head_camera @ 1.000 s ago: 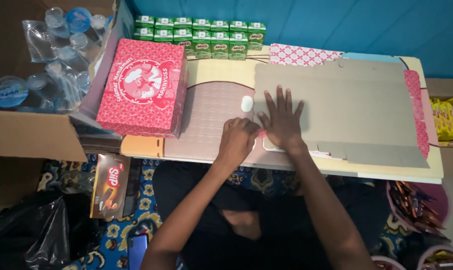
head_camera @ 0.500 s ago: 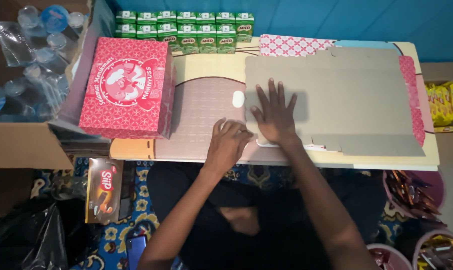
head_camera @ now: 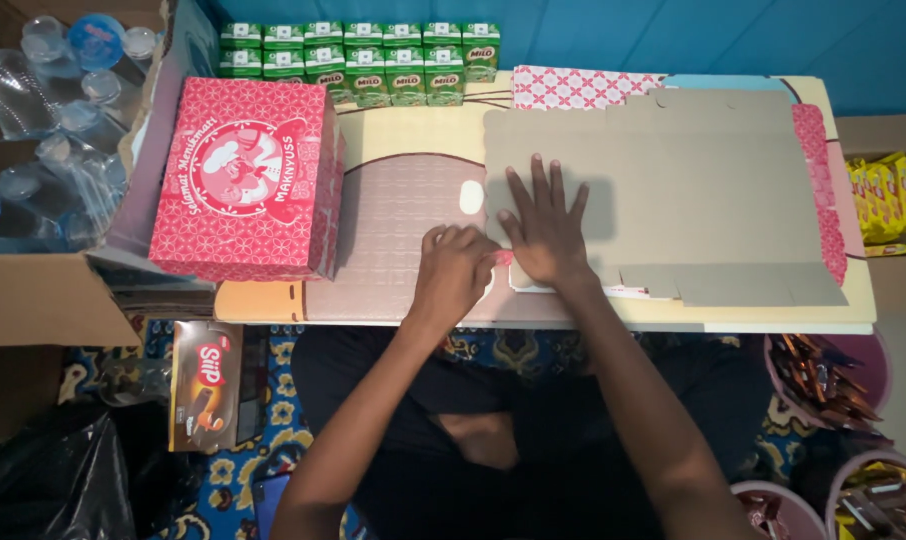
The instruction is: Folding and assembling a cardboard box from a flat sheet
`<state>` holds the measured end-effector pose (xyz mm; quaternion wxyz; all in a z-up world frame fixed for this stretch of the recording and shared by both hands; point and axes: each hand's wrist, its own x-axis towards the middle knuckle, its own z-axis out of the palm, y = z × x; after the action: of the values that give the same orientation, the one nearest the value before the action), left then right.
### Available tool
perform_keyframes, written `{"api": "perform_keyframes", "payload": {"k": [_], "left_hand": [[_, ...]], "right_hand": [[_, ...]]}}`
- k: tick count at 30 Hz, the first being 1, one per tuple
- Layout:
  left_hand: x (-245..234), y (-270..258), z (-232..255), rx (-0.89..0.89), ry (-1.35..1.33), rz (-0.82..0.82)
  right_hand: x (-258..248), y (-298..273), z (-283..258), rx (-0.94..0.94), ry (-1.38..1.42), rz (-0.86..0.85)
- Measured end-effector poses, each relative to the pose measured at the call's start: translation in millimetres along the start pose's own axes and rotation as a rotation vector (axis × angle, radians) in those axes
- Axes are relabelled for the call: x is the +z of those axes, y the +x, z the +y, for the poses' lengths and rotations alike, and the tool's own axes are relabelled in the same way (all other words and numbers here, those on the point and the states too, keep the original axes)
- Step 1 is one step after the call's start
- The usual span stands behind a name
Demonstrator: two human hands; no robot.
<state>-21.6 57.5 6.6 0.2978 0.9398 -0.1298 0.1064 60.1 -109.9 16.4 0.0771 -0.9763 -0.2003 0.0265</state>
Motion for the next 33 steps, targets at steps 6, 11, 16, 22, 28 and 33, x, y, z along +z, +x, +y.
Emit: {"api": "perform_keyframes", "payload": {"k": [6, 11, 16, 22, 28, 33], "left_hand": [[-14.2, -18.7, 11.5, 0.051, 0.025, 0.067], [-13.1, -15.4, 14.3, 0.038, -0.018, 0.108], [1.7, -3.8, 4.1, -0.032, -0.012, 0.095], [-4.5, -2.0, 9.4, -0.084, -0.076, 0.081], [-14.5, -9.1, 16.9, -0.014, -0.093, 0.104], [-13.0, -4.5, 15.8, -0.010, -0.077, 0.140]], "right_hand": [[0.3, 1.5, -0.7, 0.028, -0.022, -0.039], [-2.9, 1.1, -2.3, 0.028, -0.013, -0.043], [-1.1, -0.3, -0.6, 0.012, -0.003, -0.020], [-2.7, 0.5, -1.2, 0.015, -0.003, -0.033], [-4.8, 0.2, -2.5, 0.026, 0.007, -0.043], [-3.2, 0.1, -1.9, 0.024, -0.012, -0.051]]}}
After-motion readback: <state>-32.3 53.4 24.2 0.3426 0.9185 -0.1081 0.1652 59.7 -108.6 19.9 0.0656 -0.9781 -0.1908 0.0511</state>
